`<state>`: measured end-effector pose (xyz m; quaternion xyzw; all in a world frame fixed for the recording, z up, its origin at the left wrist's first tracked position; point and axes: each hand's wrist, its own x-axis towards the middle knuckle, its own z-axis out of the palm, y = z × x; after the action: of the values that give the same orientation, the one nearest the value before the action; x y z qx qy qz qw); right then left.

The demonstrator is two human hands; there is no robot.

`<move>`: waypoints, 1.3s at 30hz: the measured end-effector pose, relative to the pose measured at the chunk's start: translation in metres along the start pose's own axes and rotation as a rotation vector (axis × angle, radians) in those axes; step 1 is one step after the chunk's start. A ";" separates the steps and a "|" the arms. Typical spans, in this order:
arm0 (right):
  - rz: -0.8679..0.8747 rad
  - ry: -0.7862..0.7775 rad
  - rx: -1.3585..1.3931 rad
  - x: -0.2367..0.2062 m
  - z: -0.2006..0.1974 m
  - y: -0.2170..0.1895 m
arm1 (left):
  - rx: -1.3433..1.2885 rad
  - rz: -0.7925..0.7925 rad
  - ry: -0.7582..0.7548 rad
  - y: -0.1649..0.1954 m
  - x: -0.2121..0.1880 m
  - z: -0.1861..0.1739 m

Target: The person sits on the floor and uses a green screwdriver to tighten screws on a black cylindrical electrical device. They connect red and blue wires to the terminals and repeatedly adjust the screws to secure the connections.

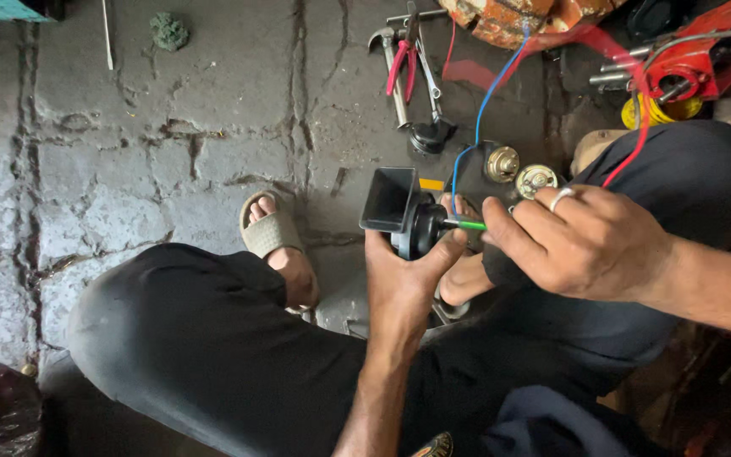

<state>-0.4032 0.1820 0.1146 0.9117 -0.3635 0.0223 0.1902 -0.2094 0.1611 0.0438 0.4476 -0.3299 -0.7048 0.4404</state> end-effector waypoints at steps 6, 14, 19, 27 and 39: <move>0.127 -0.097 0.310 -0.006 0.013 -0.007 | 0.022 -0.027 0.022 -0.003 -0.003 -0.001; 1.079 -0.547 1.620 0.001 0.033 0.015 | 0.129 0.109 0.019 -0.009 0.002 0.001; 0.404 -0.110 0.759 0.011 0.020 0.002 | 0.208 0.041 0.132 -0.008 0.006 0.001; 0.152 -0.046 0.321 0.008 0.013 -0.002 | 0.183 0.122 0.068 -0.005 0.003 0.001; 1.296 -0.617 2.106 -0.008 0.019 0.008 | 0.118 0.180 0.001 -0.003 -0.001 0.003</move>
<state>-0.4168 0.1750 0.0978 0.2451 -0.5760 0.1752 -0.7599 -0.2125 0.1632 0.0428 0.4415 -0.4097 -0.6415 0.4750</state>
